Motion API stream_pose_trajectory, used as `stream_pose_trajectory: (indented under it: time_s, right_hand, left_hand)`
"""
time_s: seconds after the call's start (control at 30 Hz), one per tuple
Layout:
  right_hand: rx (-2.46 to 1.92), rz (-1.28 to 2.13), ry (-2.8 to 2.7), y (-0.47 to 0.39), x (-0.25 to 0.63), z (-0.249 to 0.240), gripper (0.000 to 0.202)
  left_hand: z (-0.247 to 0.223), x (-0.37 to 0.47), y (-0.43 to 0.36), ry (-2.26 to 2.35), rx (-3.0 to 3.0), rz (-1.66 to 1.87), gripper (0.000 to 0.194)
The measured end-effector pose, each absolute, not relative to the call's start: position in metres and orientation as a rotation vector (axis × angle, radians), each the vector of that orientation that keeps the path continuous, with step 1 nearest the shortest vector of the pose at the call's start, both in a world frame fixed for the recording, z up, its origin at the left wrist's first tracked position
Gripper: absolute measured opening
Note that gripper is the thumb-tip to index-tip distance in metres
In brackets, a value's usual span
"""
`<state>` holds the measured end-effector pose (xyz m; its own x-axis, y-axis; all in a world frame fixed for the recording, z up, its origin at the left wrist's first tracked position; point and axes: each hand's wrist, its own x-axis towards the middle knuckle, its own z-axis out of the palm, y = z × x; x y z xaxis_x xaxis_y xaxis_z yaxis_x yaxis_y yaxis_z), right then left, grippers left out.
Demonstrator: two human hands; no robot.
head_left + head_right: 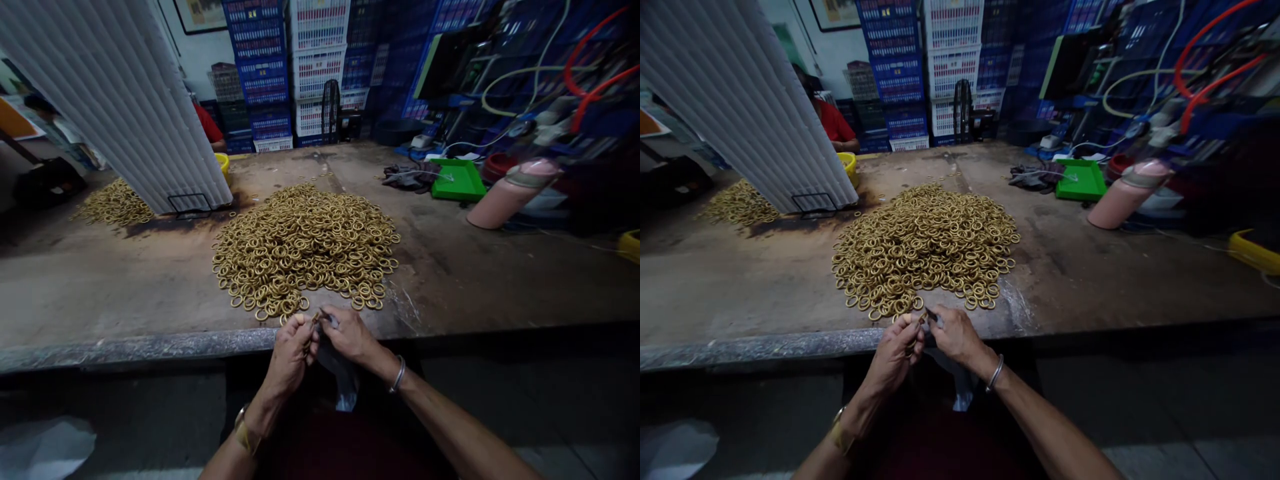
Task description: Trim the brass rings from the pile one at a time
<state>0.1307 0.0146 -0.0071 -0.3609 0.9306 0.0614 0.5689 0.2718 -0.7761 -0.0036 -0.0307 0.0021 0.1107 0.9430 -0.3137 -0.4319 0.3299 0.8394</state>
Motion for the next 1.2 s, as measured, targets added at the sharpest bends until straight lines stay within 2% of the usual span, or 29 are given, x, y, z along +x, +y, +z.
stream_pose_trajectory:
  time_s: [0.17,0.57,0.77,1.03,1.2]
  right_hand:
    - [-1.330,0.799,-2.313,0.005,0.131,-0.008,0.017]
    - [-1.615,0.601,-2.495,0.006,0.121,-0.002,0.020]
    - [-1.814,0.439,-2.415,0.033,0.117,0.000,0.025]
    - [-1.692,0.415,-2.338,0.043,0.094,-0.003,0.020]
    - [-1.726,0.406,-2.344,0.049,0.091,-0.005,0.018]
  left_hand:
    - [0.001,-0.002,-0.030,1.019,0.624,1.150,0.029]
    - [-0.002,-0.006,-0.033,1.078,0.645,1.193,0.030]
    - [0.009,-0.010,-0.052,0.892,0.541,1.101,0.027]
    - [-0.004,-0.016,-0.055,0.839,0.319,1.137,0.029]
    - [-0.005,-0.020,-0.049,0.783,0.332,1.159,0.024]
